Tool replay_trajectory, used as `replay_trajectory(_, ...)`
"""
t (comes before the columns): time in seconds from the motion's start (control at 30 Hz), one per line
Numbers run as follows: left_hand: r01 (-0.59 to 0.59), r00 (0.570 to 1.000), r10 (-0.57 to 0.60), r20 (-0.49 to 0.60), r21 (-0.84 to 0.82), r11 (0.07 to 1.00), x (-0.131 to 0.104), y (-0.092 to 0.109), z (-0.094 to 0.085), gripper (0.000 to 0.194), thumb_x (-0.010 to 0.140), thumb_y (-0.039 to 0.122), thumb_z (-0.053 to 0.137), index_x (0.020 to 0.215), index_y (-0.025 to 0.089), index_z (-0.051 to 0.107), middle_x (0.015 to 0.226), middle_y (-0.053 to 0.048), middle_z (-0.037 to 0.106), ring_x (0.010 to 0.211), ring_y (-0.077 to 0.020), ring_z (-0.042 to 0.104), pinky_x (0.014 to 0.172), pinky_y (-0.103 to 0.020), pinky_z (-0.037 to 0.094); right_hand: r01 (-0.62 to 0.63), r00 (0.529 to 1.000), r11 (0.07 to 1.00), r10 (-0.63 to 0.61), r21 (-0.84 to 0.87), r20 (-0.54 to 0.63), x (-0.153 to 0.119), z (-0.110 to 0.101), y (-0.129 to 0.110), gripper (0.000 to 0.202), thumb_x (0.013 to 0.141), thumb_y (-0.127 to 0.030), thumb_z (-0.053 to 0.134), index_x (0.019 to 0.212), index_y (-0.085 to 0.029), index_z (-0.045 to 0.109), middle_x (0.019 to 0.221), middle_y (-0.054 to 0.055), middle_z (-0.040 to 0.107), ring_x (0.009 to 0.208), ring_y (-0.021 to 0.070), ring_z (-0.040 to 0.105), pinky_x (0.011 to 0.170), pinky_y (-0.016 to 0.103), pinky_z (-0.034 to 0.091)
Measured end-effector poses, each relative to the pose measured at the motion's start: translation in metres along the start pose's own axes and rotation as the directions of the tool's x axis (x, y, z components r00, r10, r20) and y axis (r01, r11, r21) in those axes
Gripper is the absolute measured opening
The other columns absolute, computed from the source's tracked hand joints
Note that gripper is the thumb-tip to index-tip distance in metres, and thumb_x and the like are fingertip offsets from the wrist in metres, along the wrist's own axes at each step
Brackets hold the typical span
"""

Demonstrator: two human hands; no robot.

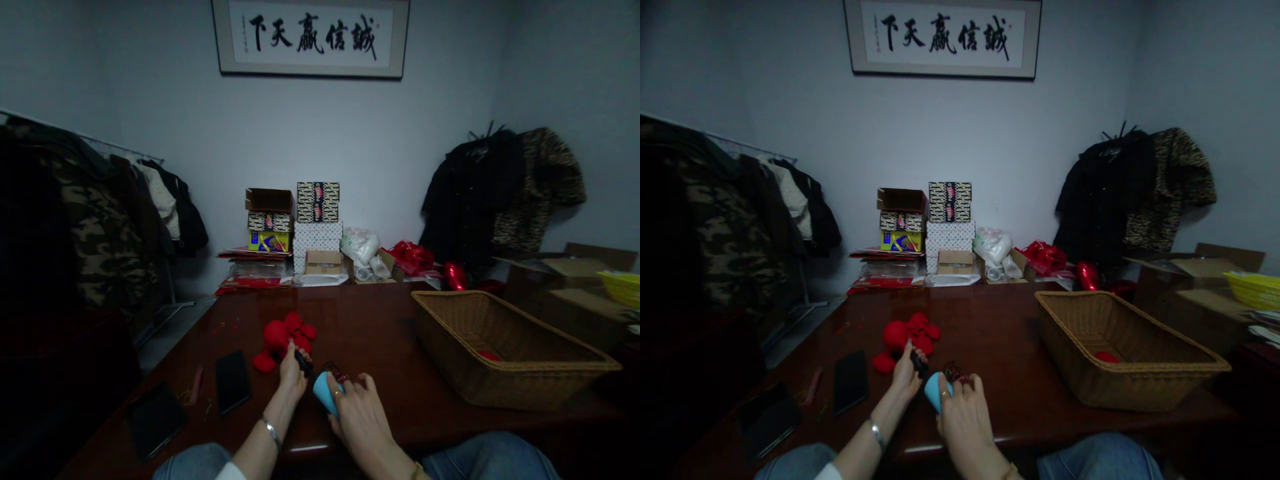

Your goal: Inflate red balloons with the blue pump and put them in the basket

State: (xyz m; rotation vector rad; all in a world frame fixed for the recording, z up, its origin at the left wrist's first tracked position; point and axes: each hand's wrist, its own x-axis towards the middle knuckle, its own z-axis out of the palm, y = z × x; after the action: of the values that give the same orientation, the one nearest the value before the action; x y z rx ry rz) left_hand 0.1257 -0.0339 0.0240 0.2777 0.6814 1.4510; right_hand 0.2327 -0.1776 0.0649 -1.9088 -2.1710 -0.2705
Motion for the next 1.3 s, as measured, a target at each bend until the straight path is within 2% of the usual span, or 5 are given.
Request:
replay_trajectory(0.3, 0.005, 1.0, -0.004, -0.015, 0.08, 0.997, 0.004, -0.007, -0.005, 0.027, 0.081, 0.032, 0.057, 0.063, 0.016, 0.044, 0.049, 0.004, 0.046, 0.037, -0.0071, 0.044, 0.039, -0.019, 0.039, 0.02, 0.995, 0.996, -0.028, -0.089, -0.091, 0.014, 0.025, -0.011, 0.051, 0.08, -0.024, 0.052, 0.13, -0.017, 0.042, 0.098, 0.012, 0.063, 0.094, 0.0229, 0.056, 0.094, 0.042, 0.023)
replay_trajectory(0.47, -0.069, 0.996, 0.074, -0.045, 0.109, 0.992, 0.007, -0.005, -0.004, 0.028, 0.086, 0.031, 0.049, 0.063, 0.017, 0.04, 0.046, 0.006, 0.04, 0.033, -0.0051, 0.036, 0.033, -0.016, 0.028, 0.025, 0.997, 0.998, -0.03, -0.064, -0.077, 0.005, 0.02, -0.011, 0.061, 0.078, -0.031, 0.058, 0.134, -0.018, 0.038, 0.095, 0.011, 0.064, 0.092, 0.0231, 0.055, 0.094, 0.042, 0.024)
replay_trajectory(0.7, -0.089, 0.996, 0.09, -0.025, 0.051, 0.995, 0.013, 0.005, -0.005, 0.031, 0.085, 0.039, 0.05, 0.065, 0.018, 0.039, 0.047, 0.007, 0.038, 0.033, -0.0043, 0.035, 0.032, -0.014, 0.026, 0.036, 0.996, 0.999, -0.038, -0.034, -0.082, -0.012, 0.015, -0.002, 0.063, 0.077, -0.031, 0.06, 0.134, -0.021, 0.037, 0.104, 0.01, 0.061, 0.095, 0.0236, 0.054, 0.095, 0.044, 0.023)
replay_trajectory(1.0, -0.063, 0.998, 0.063, -0.024, -0.003, 0.998, 0.015, 0.015, -0.003, 0.029, 0.091, 0.034, 0.039, 0.067, 0.017, 0.039, 0.048, 0.006, 0.038, 0.034, -0.0049, 0.036, 0.033, -0.014, 0.027, 0.065, 0.991, 0.997, -0.068, -0.03, -0.115, -0.037, 0.019, 0.021, 0.065, 0.075, -0.034, 0.062, 0.134, -0.026, 0.036, 0.091, 0.003, 0.062, 0.084, 0.0209, 0.055, 0.093, 0.044, 0.023)
replay_trajectory(1.3, -0.039, 0.999, 0.038, -0.016, -0.044, 0.998, 0.011, 0.011, -0.002, 0.031, 0.091, 0.037, 0.036, 0.067, 0.018, 0.039, 0.048, 0.005, 0.036, 0.035, -0.0052, 0.035, 0.033, -0.015, 0.026, 0.042, 0.996, 0.998, -0.045, -0.047, -0.082, -0.029, 0.015, 0.018, 0.062, 0.075, -0.033, 0.061, 0.132, -0.025, 0.039, 0.089, 0.004, 0.063, 0.082, 0.0205, 0.056, 0.092, 0.043, 0.024)
